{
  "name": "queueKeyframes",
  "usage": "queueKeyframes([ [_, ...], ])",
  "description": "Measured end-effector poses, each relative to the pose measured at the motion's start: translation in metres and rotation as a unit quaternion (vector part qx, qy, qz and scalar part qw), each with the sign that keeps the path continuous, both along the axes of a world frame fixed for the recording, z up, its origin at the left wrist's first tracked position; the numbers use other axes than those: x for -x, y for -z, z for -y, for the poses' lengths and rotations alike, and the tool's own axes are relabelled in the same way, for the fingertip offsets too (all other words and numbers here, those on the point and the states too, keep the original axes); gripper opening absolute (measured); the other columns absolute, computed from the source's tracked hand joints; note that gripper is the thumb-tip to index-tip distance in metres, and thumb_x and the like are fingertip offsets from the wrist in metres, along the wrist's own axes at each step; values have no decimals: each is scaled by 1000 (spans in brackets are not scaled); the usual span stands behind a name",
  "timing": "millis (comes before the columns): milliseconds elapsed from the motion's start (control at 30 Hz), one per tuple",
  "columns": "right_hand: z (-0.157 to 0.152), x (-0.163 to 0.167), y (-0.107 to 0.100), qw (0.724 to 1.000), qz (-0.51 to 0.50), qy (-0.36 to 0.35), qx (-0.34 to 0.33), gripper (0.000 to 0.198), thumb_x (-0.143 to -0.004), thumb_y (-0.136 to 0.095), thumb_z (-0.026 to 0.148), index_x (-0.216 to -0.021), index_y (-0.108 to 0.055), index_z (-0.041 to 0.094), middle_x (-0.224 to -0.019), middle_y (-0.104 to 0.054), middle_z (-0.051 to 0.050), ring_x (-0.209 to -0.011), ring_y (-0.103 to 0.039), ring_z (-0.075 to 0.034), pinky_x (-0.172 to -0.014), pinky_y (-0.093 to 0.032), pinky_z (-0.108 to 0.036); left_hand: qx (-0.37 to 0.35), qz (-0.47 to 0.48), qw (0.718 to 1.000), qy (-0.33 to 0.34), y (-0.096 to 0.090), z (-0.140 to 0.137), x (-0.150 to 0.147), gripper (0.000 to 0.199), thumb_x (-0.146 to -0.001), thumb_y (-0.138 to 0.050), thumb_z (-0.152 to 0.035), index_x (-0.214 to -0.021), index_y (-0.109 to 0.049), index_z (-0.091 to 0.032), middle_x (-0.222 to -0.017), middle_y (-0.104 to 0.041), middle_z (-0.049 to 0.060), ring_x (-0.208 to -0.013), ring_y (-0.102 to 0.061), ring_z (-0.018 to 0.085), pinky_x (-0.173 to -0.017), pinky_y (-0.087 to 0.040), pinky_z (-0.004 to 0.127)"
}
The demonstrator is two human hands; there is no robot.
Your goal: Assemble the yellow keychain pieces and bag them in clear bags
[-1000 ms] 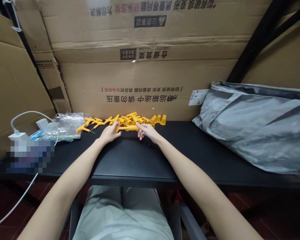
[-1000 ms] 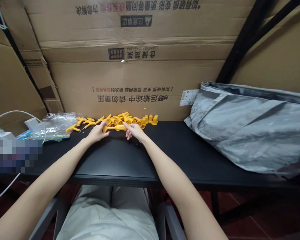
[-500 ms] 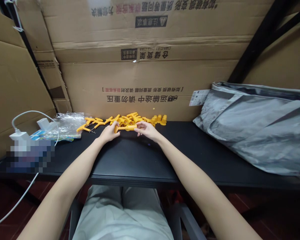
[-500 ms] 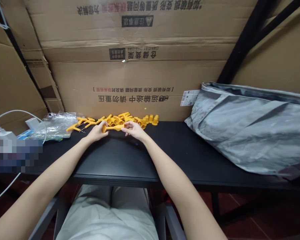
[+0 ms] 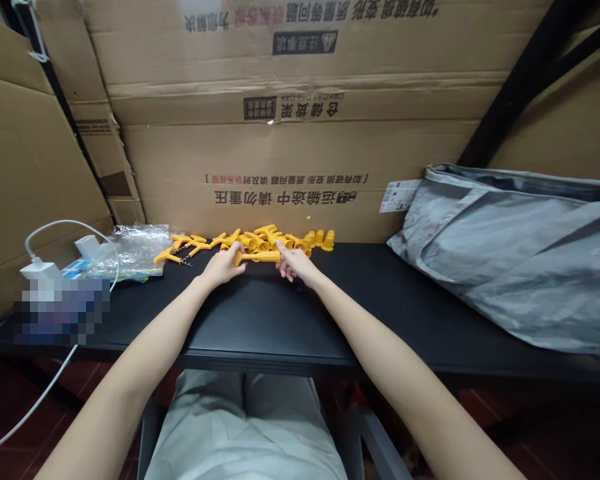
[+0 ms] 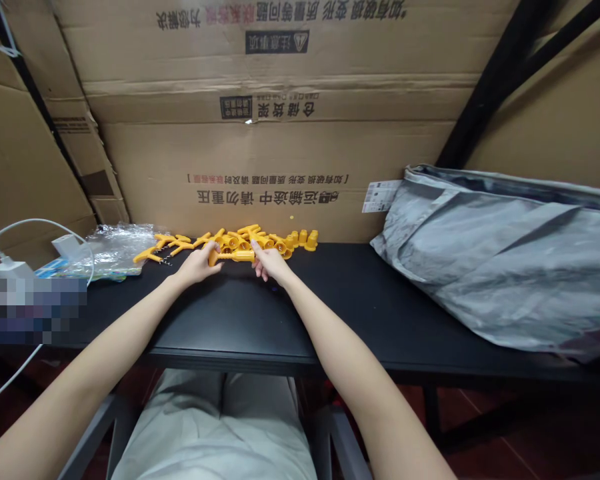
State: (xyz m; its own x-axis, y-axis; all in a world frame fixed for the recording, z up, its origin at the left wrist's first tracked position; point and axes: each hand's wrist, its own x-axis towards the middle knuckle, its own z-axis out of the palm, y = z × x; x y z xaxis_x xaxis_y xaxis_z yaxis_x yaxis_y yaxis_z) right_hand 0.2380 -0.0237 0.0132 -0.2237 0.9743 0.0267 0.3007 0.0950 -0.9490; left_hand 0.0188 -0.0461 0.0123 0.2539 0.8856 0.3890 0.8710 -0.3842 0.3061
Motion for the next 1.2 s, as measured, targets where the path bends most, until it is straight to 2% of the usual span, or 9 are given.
queueKeyframes([
  [67, -3, -4, -1, 1000, -7, -15, 12, 61, -89, -37, 67, -71, -60, 14, -47, -61, -5, -28, -46, -8, -26, -27, -18, 2, 5, 1000, -1, 2, -2, 2, 34, -80, -60, -33, -109, -50, -22, -75, -61, 1, -70, -61, 19, -66, -42, 27],
  [167, -7, -13, 1, 997, -38, -64, 2, 41, -87, -56, 53, -103, -60, 16, -83, -73, -9, -46, -62, -10, -36, -41, -17, 5, 14, 1000, -7, 3, -4, 4, 33, -79, -60, -34, -108, -50, -22, -75, -61, 1, -70, -61, 19, -65, -41, 27],
  [267, -11, -19, 5, 992, -51, -105, -47, 51, -75, -75, 31, -121, -54, 21, -108, -69, -8, -62, -68, -12, -49, -51, -20, 6, 26, 1000, -9, 4, -6, 6, 33, -79, -60, -34, -107, -50, -22, -75, -60, 0, -69, -60, 18, -64, -41, 26],
  [333, -13, -20, 8, 991, -46, -103, -68, 49, -73, -76, 26, -117, -57, 19, -103, -70, -7, -61, -67, -11, -51, -51, -21, 8, 31, 999, -7, 4, -6, 7, 33, -79, -61, -34, -107, -50, -21, -74, -59, 0, -69, -60, 18, -64, -41, 26],
  [500, -11, -16, 8, 992, -36, -97, -68, 29, -80, -70, 34, -98, -63, 13, -73, -70, -4, -52, -61, -10, -48, -46, -20, 6, 34, 999, -1, 6, -7, 8, 32, -78, -61, -35, -106, -50, -22, -75, -59, -1, -69, -59, 17, -64, -41, 25],
  [700, -6, -12, 3, 992, -61, -99, -53, 31, -81, -68, 44, -81, -61, 13, -63, -66, -2, -48, -60, -8, -42, -41, -16, -3, 32, 999, 6, 6, -6, 7, 34, -79, -62, -39, -105, -49, -21, -74, -58, 0, -68, -58, 17, -64, -41, 25],
  [800, -7, -11, 4, 993, -61, -92, -50, 29, -83, -66, 42, -83, -61, 13, -67, -67, -4, -48, -60, -8, -42, -43, -16, 4, 27, 1000, 6, 6, -6, 7, 36, -79, -62, -42, -105, -49, -21, -74, -57, 0, -68, -58, 17, -63, -42, 26],
  [1000, -14, -12, 13, 991, -62, -85, -78, 43, -79, -72, 31, -116, -57, 16, -98, -70, -8, -58, -64, -10, -49, -50, -20, 17, 27, 999, 11, 9, -9, 10, 36, -80, -60, -45, -105, -49, -22, -77, -59, 1, -71, -60, 18, -66, -43, 27],
  [1200, -19, -14, 17, 991, -51, -89, -84, 40, -77, -73, 31, -112, -57, 16, -88, -71, -6, -55, -62, -10, -49, -49, -21, 10, 37, 999, 19, 8, -7, 9, 34, -83, -55, -49, -103, -49, -22, -73, -58, 0, -67, -58, 18, -62, -41, 26],
])
